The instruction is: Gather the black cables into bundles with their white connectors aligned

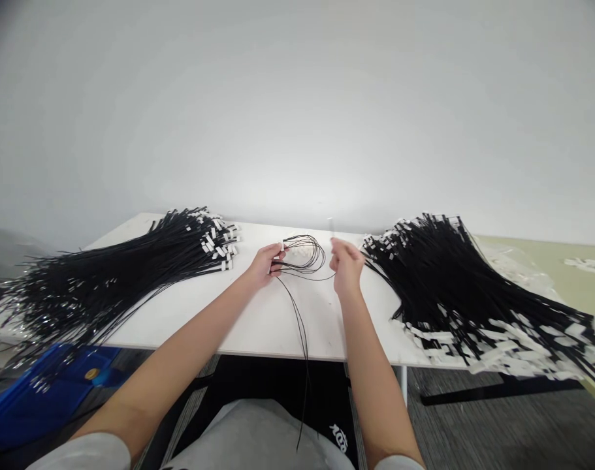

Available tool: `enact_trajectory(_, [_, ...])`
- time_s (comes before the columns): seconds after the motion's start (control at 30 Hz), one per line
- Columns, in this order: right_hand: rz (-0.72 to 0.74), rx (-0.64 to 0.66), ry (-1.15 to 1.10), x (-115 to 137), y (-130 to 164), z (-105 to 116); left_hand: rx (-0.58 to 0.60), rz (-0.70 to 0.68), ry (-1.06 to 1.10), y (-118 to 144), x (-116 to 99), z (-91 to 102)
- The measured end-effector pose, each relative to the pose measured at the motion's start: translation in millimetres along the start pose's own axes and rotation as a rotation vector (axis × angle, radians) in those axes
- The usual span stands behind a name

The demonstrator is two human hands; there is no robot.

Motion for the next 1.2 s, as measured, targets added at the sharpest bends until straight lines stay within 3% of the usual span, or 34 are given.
enact_trajectory(0.13, [0.250, 0.232, 0.486, 2.9, 23.6, -27.3, 0.021, 0.002, -0.013, 1.7, -0.4, -3.1])
enact_trajectory(0.23, [0.351, 0.311, 0.631, 3.3, 32.5, -35.1, 0.043, -0.001, -0.023, 3.4, -1.2, -6.4])
enact_trajectory(0.6, [0.446, 0.336, 0.720, 2.3, 32.2, -36.9, 0.074, 0.020, -0.053, 7.1, -2.1, -11.1])
enact_trajectory(1.2, [0.747, 0.351, 0.890, -3.2, 35.7, -37.3, 0.054, 0.054, -0.051, 6.3, -0.9, -9.3])
Point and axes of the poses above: each hand's wrist, its own y-axis away from the middle knuckle, its own z-axis out of the back of the hand, x = y × z, the point moved 5 cm from there along -y, towards the middle knuckle
